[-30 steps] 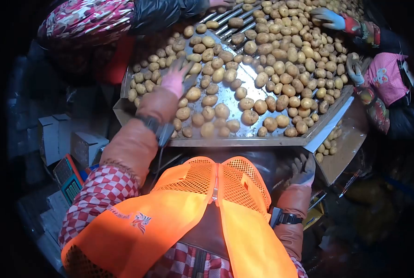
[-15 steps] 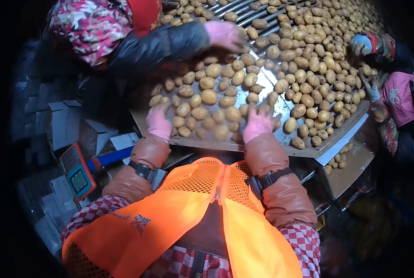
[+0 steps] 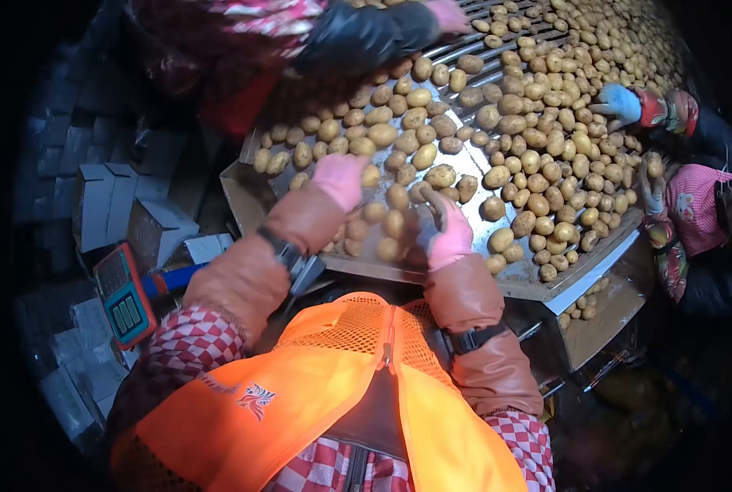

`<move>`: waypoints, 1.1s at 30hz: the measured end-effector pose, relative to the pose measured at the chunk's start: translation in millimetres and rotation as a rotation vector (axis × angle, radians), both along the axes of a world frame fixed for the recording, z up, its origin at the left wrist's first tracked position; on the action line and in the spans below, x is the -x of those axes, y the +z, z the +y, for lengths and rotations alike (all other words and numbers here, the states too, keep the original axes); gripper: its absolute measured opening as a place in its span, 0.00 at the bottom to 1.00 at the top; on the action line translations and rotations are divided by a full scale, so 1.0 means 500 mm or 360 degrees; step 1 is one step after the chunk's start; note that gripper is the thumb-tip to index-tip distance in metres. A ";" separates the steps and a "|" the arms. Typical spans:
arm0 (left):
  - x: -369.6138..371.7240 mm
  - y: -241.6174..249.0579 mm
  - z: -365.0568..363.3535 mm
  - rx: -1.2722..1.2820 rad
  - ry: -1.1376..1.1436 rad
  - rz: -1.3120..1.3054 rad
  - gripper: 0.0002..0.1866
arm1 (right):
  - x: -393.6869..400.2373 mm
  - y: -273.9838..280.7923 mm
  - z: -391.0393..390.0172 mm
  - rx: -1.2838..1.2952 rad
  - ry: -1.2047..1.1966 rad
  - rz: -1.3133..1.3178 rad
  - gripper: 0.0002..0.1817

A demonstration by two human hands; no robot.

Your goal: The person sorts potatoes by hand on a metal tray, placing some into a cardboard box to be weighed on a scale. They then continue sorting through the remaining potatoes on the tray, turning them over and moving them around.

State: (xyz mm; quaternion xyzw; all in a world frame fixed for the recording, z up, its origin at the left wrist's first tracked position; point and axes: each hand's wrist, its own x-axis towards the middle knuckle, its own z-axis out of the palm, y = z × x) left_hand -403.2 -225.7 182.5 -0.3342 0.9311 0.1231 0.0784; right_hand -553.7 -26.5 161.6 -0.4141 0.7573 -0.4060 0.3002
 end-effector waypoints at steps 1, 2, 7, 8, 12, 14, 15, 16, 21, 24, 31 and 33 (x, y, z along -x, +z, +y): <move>-0.004 0.034 0.014 -0.0109 0.0169 0.0121 0.24 | 0.008 -0.004 -0.002 0.0070 -0.0054 -0.0413 0.27; -0.009 0.056 0.035 -0.0222 0.0340 0.0234 0.23 | 0.013 -0.009 -0.003 0.0140 -0.0105 -0.0833 0.27; 0.085 0.016 0.008 0.0218 0.0005 0.0691 0.13 | -0.010 -0.006 -0.032 0.0518 -0.0007 -0.2137 0.30; 0.112 0.000 -0.016 0.0267 0.0001 0.0479 0.12 | -0.002 -0.022 -0.031 0.0509 -0.0103 -0.2454 0.30; 0.162 -0.019 -0.069 0.0291 0.0030 -0.0067 0.14 | 0.018 -0.028 -0.025 0.0331 -0.0455 -0.2999 0.33; 0.164 -0.014 -0.076 0.0088 0.0117 0.0070 0.16 | 0.030 -0.052 -0.014 0.0284 -0.0346 -0.2883 0.33; 0.145 -0.010 -0.090 -0.0081 0.0196 0.0264 0.16 | 0.036 -0.055 -0.010 0.0290 -0.0232 -0.2753 0.33; 0.133 -0.007 -0.104 -0.0252 0.0270 0.0451 0.17 | 0.043 -0.060 -0.006 0.0299 -0.0127 -0.2620 0.34; 0.117 0.012 -0.135 -0.1061 0.0574 0.0796 0.21 | 0.034 0.024 -0.029 0.0285 0.0044 -0.2287 0.39; 0.152 -0.007 -0.237 0.0410 0.0350 0.0149 0.28 | 0.027 0.042 -0.039 0.0311 -0.0190 -0.2573 0.38; 0.179 -0.052 -0.193 0.0277 0.0314 -0.0186 0.21 | 0.150 0.046 0.192 0.0989 -0.0407 -0.2601 0.29; 0.145 -0.088 -0.201 0.0252 0.0271 -0.0102 0.23 | 0.238 0.016 0.366 0.1126 -0.0699 -0.2421 0.23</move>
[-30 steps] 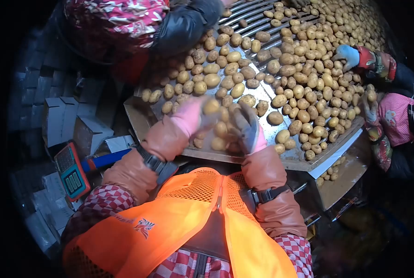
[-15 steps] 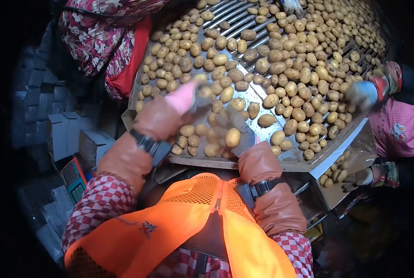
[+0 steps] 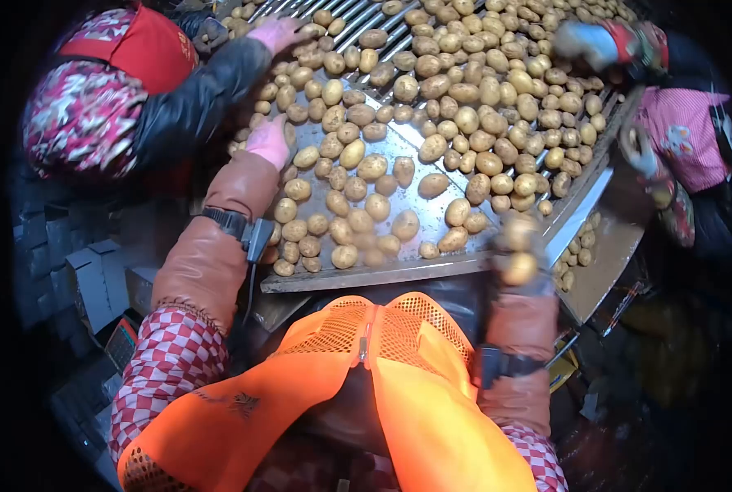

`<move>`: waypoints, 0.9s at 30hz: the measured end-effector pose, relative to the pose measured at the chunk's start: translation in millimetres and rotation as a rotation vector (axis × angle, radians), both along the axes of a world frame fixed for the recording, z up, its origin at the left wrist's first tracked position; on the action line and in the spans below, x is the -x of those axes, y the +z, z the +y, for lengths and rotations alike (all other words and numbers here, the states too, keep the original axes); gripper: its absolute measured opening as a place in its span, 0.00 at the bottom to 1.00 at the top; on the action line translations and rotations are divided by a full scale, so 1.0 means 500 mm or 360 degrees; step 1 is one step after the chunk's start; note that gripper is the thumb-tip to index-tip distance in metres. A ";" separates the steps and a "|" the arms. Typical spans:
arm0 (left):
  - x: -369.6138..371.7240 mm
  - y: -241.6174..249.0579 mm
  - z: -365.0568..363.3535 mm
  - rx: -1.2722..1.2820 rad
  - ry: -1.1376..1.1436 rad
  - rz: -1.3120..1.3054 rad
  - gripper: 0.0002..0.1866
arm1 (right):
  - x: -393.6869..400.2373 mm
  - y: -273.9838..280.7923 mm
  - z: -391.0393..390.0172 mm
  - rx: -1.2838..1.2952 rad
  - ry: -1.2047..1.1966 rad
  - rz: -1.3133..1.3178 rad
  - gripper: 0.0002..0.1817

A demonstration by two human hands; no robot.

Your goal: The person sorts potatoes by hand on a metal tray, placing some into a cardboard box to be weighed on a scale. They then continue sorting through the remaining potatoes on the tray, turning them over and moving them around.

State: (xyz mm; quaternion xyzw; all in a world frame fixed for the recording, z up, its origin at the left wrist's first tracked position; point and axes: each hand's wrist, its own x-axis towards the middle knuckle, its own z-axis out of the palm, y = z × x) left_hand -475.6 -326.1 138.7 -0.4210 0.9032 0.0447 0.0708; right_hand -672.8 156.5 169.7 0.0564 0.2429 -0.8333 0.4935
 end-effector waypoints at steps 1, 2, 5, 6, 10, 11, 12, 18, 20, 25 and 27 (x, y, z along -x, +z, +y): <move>-0.006 0.010 0.001 -0.0098 -0.0005 0.0054 0.23 | 0.034 0.003 0.077 -0.0158 -0.0176 0.0076 0.22; -0.012 0.030 0.003 -0.0192 -0.0003 0.0109 0.24 | 0.067 0.007 0.153 -0.0335 -0.0341 0.0156 0.22; -0.044 0.102 0.070 -0.0770 0.0151 0.0642 0.24 | 0.119 -0.033 0.296 -0.1658 -0.0756 0.0996 0.25; -0.039 0.141 0.115 -0.1186 0.0386 0.0818 0.25 | 0.084 0.011 0.214 -0.1504 -0.0684 0.0816 0.27; -0.030 0.153 0.274 -0.1897 0.0067 0.0816 0.28 | -0.074 0.078 -0.088 -0.1444 0.0321 0.1045 0.29; -0.028 0.191 0.326 -0.1775 -0.0095 0.0699 0.27 | -0.116 0.088 -0.163 -0.1275 0.0644 0.0982 0.30; -0.028 0.180 0.356 -0.1573 -0.0294 0.0624 0.25 | -0.158 0.097 -0.238 -0.1111 0.0955 0.0936 0.31; -0.057 0.067 0.408 -0.0943 -0.0652 0.0222 0.18 | -0.233 -0.096 -0.327 -0.0745 0.0913 0.1731 0.22; -0.075 0.066 0.427 -0.0875 -0.0534 0.0272 0.18 | -0.252 -0.044 -0.338 -0.0901 0.0884 0.1265 0.21; -0.079 0.086 0.443 -0.0859 -0.0244 0.0547 0.21 | -0.270 -0.016 -0.355 -0.1112 0.0368 0.1780 0.16; -0.094 0.162 0.416 -0.1112 -0.0448 0.0700 0.19 | -0.271 -0.051 -0.346 -0.0810 0.0253 0.1238 0.15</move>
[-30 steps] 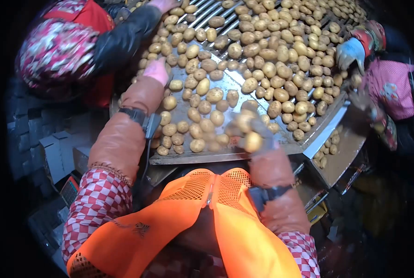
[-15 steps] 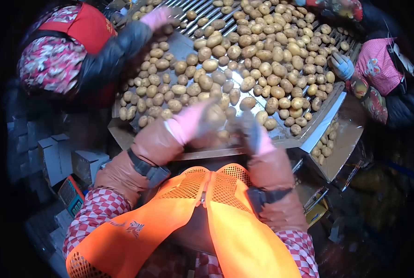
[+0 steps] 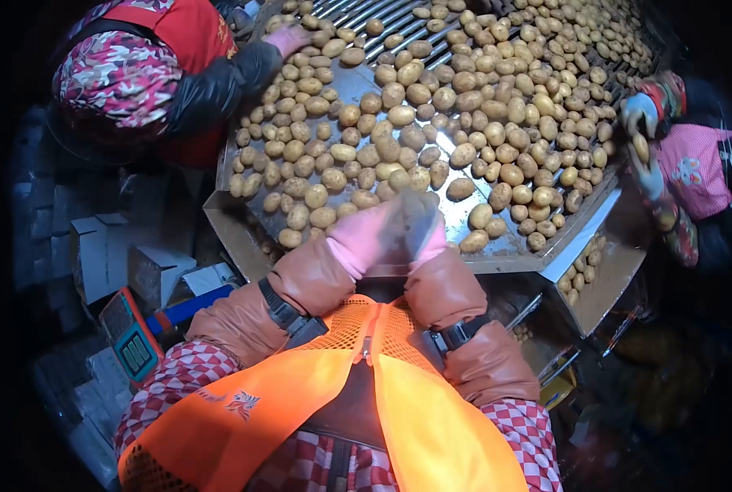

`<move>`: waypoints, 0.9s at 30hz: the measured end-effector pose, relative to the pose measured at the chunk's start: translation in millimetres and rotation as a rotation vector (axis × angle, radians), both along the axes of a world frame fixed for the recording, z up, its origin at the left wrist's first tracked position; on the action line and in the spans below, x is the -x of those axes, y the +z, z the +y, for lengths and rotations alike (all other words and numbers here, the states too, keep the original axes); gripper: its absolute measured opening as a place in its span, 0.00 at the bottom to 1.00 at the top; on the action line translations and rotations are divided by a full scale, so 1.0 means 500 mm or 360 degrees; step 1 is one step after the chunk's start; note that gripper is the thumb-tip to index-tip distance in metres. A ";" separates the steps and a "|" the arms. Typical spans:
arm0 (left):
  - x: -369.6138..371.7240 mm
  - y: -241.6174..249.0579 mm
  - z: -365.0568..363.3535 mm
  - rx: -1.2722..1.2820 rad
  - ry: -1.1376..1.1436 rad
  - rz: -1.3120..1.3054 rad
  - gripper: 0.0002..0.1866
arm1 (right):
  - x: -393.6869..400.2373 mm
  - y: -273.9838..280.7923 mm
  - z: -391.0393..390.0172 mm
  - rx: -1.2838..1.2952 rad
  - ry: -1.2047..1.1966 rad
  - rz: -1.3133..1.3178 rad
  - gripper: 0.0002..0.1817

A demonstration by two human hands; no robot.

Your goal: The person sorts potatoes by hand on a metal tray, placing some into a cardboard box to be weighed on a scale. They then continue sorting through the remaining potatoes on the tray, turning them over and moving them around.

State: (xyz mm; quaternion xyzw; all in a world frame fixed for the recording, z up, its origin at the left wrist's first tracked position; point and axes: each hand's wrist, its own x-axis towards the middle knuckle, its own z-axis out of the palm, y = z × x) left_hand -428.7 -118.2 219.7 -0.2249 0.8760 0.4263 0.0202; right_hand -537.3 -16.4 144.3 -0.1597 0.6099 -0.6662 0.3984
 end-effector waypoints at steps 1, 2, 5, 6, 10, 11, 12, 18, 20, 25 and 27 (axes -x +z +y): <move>-0.016 0.027 -0.019 -0.0118 -0.0096 0.0096 0.18 | 0.029 -0.022 0.030 0.0231 0.0055 -0.0622 0.14; -0.049 0.015 -0.043 -0.0077 0.0137 0.0292 0.18 | 0.046 -0.003 0.063 0.0198 0.0045 -0.0581 0.13; -0.154 -0.007 -0.187 0.0972 0.0586 0.0020 0.21 | 0.132 0.061 0.172 0.0190 -0.0342 -0.0567 0.12; -0.182 -0.003 -0.242 0.1387 0.0710 -0.0269 0.22 | 0.176 0.044 0.240 0.0306 -0.0501 -0.0642 0.14; -0.173 -0.040 -0.308 0.1092 0.0572 0.0089 0.28 | 0.332 -0.047 0.539 0.0979 -0.0980 -0.1138 0.30; -0.144 -0.058 -0.287 0.0960 0.0351 0.0208 0.29 | 0.314 -0.001 0.543 0.0996 -0.1162 -0.1270 0.36; -0.100 -0.072 -0.258 0.0825 0.0126 0.0329 0.29 | 0.337 -0.070 0.588 0.1050 -0.0641 -0.1210 0.38; -0.058 -0.120 -0.205 0.1168 -0.0071 0.0315 0.29 | 0.203 0.064 0.267 -0.0041 -0.0777 -0.0423 0.30; -0.147 -0.121 -0.207 0.1273 -0.0066 0.0122 0.29 | 0.190 0.115 0.224 -0.0234 -0.0445 -0.0216 0.28; -0.238 -0.093 -0.212 0.1494 0.0325 -0.0070 0.16 | 0.199 0.095 0.218 -0.0472 -0.0259 0.0057 0.25; -0.208 -0.059 -0.227 0.1515 0.0612 -0.0338 0.09 | 0.197 0.077 0.202 -0.0471 -0.0234 0.0175 0.24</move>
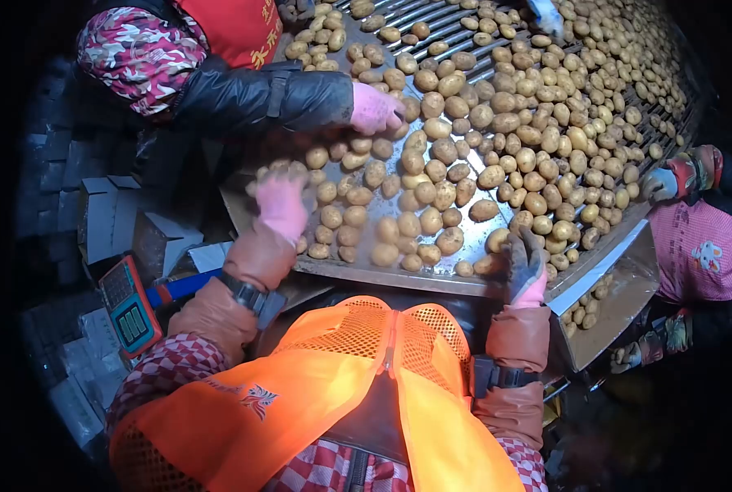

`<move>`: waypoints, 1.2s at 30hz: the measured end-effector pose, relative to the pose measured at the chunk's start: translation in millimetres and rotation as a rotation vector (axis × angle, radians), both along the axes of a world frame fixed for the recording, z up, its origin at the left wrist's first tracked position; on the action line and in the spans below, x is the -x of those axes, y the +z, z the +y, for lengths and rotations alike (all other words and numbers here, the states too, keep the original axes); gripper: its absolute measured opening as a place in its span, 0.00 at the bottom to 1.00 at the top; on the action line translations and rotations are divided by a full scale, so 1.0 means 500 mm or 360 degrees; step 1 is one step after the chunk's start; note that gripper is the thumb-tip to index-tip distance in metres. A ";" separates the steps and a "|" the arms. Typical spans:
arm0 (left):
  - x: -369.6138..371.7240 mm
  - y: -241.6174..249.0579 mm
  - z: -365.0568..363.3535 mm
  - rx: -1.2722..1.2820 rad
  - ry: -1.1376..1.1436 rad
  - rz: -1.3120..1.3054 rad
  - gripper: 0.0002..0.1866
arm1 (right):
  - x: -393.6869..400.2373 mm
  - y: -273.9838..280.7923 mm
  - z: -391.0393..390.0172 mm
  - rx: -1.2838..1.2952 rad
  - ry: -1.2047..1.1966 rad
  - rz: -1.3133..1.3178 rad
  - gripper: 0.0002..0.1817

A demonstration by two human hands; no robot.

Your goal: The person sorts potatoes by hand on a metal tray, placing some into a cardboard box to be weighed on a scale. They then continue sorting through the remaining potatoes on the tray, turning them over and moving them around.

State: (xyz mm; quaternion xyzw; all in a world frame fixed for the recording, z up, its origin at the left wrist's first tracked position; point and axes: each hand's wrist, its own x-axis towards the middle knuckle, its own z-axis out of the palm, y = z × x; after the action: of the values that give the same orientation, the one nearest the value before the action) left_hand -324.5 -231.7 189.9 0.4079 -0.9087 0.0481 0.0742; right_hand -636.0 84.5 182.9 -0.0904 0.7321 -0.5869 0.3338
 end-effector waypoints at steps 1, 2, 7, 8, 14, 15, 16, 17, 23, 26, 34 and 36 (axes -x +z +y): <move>0.017 -0.001 -0.035 0.0090 -0.0076 0.0067 0.10 | 0.001 -0.035 -0.004 0.0009 0.0064 0.0102 0.24; 0.040 -0.007 -0.079 0.0177 -0.0147 0.0137 0.10 | 0.004 -0.056 -0.009 0.0014 0.0133 0.0205 0.24; 0.164 -0.023 -0.124 -0.0402 0.0344 -0.0227 0.30 | -0.057 -0.066 -0.118 0.0178 0.0334 0.0216 0.21; 0.146 -0.046 -0.121 -0.0531 0.0292 -0.0149 0.30 | -0.063 -0.020 -0.138 0.0078 0.0532 0.0419 0.21; -0.035 -0.072 -0.025 -0.0477 0.0253 0.0452 0.28 | 0.001 -0.029 -0.137 -0.0016 0.0381 0.0527 0.23; -0.030 -0.079 0.000 -0.0302 0.0266 0.0434 0.26 | 0.012 -0.043 -0.144 -0.0062 0.0355 0.0562 0.23; -0.007 -0.093 0.035 -0.0127 0.0277 0.0416 0.23 | 0.016 -0.068 -0.152 -0.0064 0.0323 0.0666 0.23; 0.026 -0.053 0.090 -0.0302 0.0147 -0.0079 0.23 | 0.004 -0.067 -0.167 -0.0080 0.0335 0.0641 0.23; -0.030 -0.090 0.107 -0.0275 -0.0200 0.0213 0.22 | -0.005 -0.073 -0.199 -0.0170 0.0339 0.1065 0.26; -0.045 -0.076 0.089 -0.0135 0.0134 0.0173 0.20 | 0.030 -0.083 -0.194 -0.0435 0.0307 0.1258 0.33; 0.197 -0.005 -0.032 -0.0911 0.0270 -0.0052 0.22 | -0.228 -0.001 -0.253 -0.0819 0.1423 0.1314 0.37; 0.178 -0.034 -0.032 -0.0826 0.0386 -0.0059 0.21 | -0.203 -0.008 -0.225 -0.0477 0.1325 0.1205 0.31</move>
State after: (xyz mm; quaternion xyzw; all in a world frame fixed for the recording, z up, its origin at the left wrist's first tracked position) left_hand -413.6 -247.7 173.0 0.5180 -0.8364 -0.1702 -0.0557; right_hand -534.6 -28.2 178.9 -0.5259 0.7783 -0.2231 0.2605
